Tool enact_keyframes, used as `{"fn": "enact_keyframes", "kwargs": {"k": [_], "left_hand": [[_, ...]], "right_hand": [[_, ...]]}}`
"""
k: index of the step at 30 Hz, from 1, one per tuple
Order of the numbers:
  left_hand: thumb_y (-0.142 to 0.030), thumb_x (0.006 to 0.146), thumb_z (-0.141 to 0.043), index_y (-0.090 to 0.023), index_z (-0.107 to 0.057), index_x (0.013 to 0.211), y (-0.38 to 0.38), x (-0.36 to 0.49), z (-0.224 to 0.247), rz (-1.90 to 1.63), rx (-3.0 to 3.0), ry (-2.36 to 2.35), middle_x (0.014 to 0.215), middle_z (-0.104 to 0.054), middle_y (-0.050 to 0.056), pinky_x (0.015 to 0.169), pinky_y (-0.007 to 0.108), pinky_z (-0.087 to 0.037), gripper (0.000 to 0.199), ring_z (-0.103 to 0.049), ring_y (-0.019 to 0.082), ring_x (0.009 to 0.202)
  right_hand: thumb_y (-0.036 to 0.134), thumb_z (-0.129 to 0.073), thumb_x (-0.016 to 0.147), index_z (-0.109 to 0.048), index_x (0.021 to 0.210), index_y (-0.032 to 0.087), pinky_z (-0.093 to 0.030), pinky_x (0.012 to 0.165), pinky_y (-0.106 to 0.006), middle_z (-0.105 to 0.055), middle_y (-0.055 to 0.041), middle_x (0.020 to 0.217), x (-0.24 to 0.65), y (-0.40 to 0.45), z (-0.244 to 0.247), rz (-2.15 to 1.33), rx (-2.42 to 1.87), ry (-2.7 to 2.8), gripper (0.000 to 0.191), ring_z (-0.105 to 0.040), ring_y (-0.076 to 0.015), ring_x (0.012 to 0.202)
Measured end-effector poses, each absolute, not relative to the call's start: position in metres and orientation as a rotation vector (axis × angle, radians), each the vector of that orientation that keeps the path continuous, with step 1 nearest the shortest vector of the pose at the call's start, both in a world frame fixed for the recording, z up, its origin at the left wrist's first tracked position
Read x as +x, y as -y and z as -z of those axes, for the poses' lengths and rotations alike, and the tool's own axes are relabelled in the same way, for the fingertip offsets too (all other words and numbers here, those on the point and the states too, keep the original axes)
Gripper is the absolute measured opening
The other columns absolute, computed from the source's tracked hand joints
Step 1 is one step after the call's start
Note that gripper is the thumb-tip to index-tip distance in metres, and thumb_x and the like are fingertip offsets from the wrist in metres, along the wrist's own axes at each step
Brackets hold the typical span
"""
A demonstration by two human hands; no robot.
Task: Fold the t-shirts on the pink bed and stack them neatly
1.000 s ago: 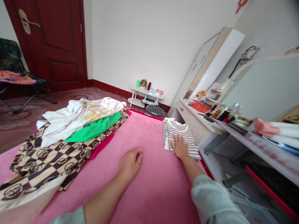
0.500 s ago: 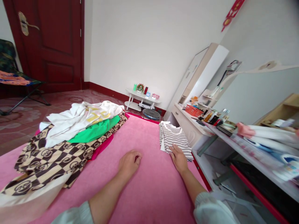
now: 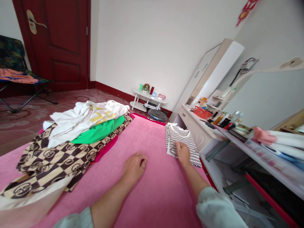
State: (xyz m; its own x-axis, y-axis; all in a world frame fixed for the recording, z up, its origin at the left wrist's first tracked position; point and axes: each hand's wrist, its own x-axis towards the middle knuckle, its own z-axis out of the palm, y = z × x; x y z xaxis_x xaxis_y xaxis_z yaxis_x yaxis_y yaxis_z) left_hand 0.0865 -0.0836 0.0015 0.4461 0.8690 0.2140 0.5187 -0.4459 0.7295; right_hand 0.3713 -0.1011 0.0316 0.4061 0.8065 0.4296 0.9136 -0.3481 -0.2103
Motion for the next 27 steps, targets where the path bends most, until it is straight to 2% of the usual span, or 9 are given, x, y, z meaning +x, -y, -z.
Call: {"fn": "enact_keyframes", "kwargs": {"k": [3, 5, 8, 11, 13, 17, 20, 23, 27], "left_hand": [[-0.016, 0.081, -0.053, -0.024, -0.067, 0.085, 0.083, 0.088, -0.001, -0.783, 2.111, -1.158, 0.089, -0.065, -0.001, 0.069, 0.023, -0.037, 0.017, -0.057, 0.015, 0.085], [-0.016, 0.080, -0.054, -0.024, -0.067, 0.085, 0.082, 0.089, 0.000, -0.797, 2.103, -1.157, 0.088, -0.065, -0.001, 0.068, 0.023, -0.036, 0.017, -0.057, 0.015, 0.084], [-0.015, 0.079, -0.053, -0.024, -0.066, 0.083, 0.081, 0.090, 0.002, -0.835, 2.099, -1.151, 0.086, -0.065, -0.001, 0.068, 0.023, -0.036, 0.016, -0.057, 0.015, 0.082], [-0.014, 0.079, -0.053, -0.024, -0.067, 0.082, 0.081, 0.091, 0.002, -0.841, 2.094, -1.144, 0.085, -0.065, -0.001, 0.068, 0.024, -0.036, 0.017, -0.057, 0.015, 0.081], [-0.014, 0.078, -0.053, -0.025, -0.067, 0.082, 0.081, 0.091, 0.001, -0.836, 2.089, -1.157, 0.085, -0.064, -0.001, 0.068, 0.024, -0.036, 0.018, -0.057, 0.015, 0.081], [-0.015, 0.079, -0.054, -0.024, -0.068, 0.084, 0.081, 0.092, -0.001, -0.808, 2.080, -1.175, 0.086, -0.065, -0.001, 0.068, 0.024, -0.037, 0.017, -0.057, 0.015, 0.081], [-0.016, 0.079, -0.055, -0.023, -0.068, 0.084, 0.081, 0.092, -0.002, -0.777, 2.081, -1.186, 0.088, -0.065, 0.000, 0.067, 0.025, -0.037, 0.016, -0.058, 0.016, 0.083], [-0.016, 0.079, -0.054, -0.023, -0.068, 0.084, 0.081, 0.091, -0.003, -0.774, 2.093, -1.189, 0.087, -0.065, 0.000, 0.067, 0.025, -0.037, 0.016, -0.057, 0.016, 0.083], [-0.015, 0.079, -0.054, -0.024, -0.067, 0.083, 0.081, 0.092, -0.003, -0.768, 2.101, -1.189, 0.086, -0.065, 0.000, 0.068, 0.025, -0.037, 0.016, -0.057, 0.016, 0.082]], "right_hand": [[0.027, -0.039, 0.086, -0.066, 0.105, 0.015, -0.042, 0.087, -0.028, -0.067, -0.0087, 0.107, 0.391, 0.063, -0.046, 0.322, -2.312, 1.400, 0.035, -0.060, -0.0207, 0.098], [0.024, -0.046, 0.081, -0.063, 0.110, 0.014, -0.042, 0.087, -0.028, -0.068, -0.0090, 0.105, 0.402, 0.038, -0.050, 0.296, -2.357, 1.377, 0.035, -0.061, -0.0208, 0.097], [0.037, -0.052, 0.081, -0.063, 0.111, 0.012, -0.043, 0.086, -0.032, -0.068, -0.0129, 0.100, 0.409, 0.007, -0.049, 0.232, -2.452, 1.336, 0.040, -0.062, -0.0250, 0.098], [0.056, -0.055, 0.076, -0.063, 0.106, 0.006, -0.045, 0.084, -0.041, -0.065, -0.0233, 0.103, 0.409, -0.011, -0.042, 0.185, -2.562, 1.268, 0.059, -0.061, -0.0333, 0.100], [0.052, -0.057, 0.075, -0.061, 0.110, 0.004, -0.044, 0.084, -0.044, -0.062, -0.0268, 0.106, 0.408, -0.017, -0.036, 0.190, -2.606, 1.224, 0.059, -0.059, -0.0358, 0.103], [0.031, -0.051, 0.080, -0.064, 0.110, 0.009, -0.044, 0.085, -0.043, -0.064, -0.0224, 0.106, 0.413, -0.019, -0.030, 0.213, -2.604, 1.172, 0.039, -0.059, -0.0336, 0.104], [0.029, -0.048, 0.081, -0.071, 0.101, 0.014, -0.045, 0.085, -0.039, -0.068, -0.0178, 0.101, 0.421, -0.015, -0.033, 0.215, -2.558, 1.135, 0.033, -0.061, -0.0318, 0.102], [0.029, -0.051, 0.078, -0.073, 0.094, 0.012, -0.045, 0.085, -0.037, -0.070, -0.0165, 0.095, 0.431, -0.011, -0.039, 0.229, -2.500, 1.070, 0.032, -0.062, -0.0317, 0.098], [0.028, -0.046, 0.082, -0.071, 0.100, 0.006, -0.047, 0.083, -0.040, -0.070, -0.0169, 0.091, 0.440, -0.011, -0.039, 0.245, -2.366, 1.021, 0.038, -0.063, -0.0310, 0.094]]}}
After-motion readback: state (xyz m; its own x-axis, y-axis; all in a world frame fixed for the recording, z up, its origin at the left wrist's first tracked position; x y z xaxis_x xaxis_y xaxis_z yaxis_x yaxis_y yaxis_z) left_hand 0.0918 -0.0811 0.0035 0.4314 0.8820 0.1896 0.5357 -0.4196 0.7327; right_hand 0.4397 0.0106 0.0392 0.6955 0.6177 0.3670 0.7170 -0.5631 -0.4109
